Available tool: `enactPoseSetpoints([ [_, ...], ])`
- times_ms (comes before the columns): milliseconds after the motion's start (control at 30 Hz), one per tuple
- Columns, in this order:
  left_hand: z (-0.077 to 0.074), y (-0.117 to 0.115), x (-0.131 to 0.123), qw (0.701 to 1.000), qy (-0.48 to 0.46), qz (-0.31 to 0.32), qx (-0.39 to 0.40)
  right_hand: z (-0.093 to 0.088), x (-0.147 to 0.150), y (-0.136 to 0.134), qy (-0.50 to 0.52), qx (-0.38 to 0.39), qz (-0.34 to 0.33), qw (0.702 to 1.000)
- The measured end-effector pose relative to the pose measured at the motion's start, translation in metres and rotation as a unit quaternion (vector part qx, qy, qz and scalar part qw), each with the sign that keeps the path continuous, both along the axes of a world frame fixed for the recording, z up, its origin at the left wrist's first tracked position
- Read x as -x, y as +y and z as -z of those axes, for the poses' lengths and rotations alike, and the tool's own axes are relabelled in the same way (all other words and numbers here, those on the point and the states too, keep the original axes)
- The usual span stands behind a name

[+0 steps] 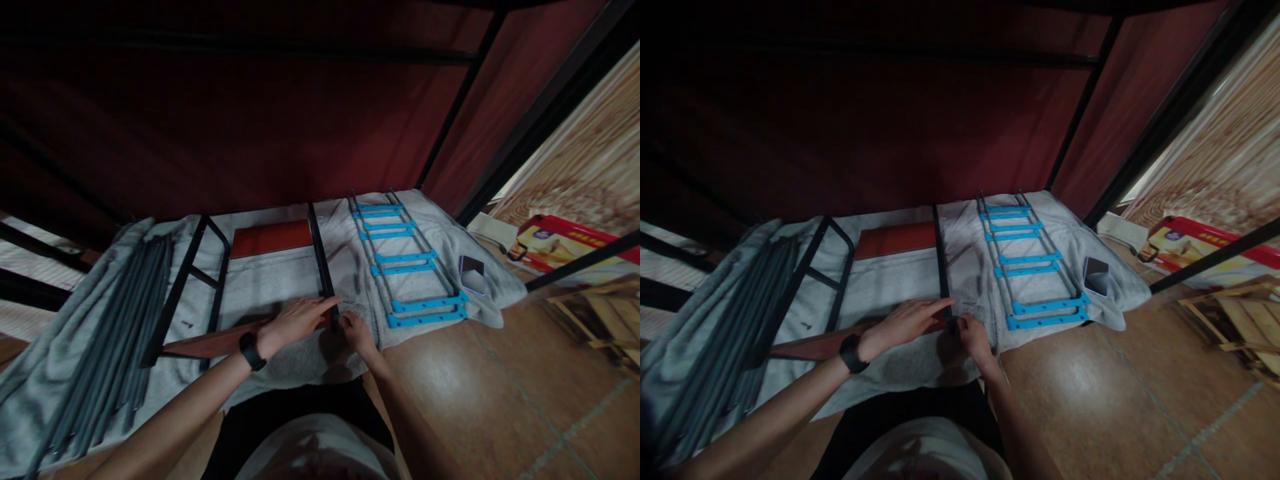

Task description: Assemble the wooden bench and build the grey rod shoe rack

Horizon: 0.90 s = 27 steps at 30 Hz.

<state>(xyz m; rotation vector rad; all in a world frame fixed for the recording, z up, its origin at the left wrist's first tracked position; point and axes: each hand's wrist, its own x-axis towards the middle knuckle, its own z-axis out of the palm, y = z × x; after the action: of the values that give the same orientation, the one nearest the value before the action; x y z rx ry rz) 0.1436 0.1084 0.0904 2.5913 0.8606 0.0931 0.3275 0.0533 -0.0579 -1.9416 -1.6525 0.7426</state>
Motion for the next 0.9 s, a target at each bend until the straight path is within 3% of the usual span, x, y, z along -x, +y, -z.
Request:
enactPoseSetpoints([
  [100, -0.001, -0.001, 0.001, 1.000, -0.010, 0.001, -0.001, 0.002, -0.001, 0.001, 0.030, -0.024, -0.037, 0.999],
  [333, -0.004, -0.001, 0.005, 0.999, -0.025, -0.009, 0.020, 0.004, 0.001, 0.007, 0.070, -0.038, -0.046, 0.996],
  [600, 0.011, -0.015, 0.004, 0.999, -0.015, -0.026, -0.024, 0.002, 0.002, 0.010, 0.031, -0.013, -0.073, 0.997],
  [900, 0.008, -0.011, 0.005, 0.999, -0.024, -0.021, -0.021, 0.003, 0.003, 0.012, -0.036, -0.009, -0.112, 0.993],
])
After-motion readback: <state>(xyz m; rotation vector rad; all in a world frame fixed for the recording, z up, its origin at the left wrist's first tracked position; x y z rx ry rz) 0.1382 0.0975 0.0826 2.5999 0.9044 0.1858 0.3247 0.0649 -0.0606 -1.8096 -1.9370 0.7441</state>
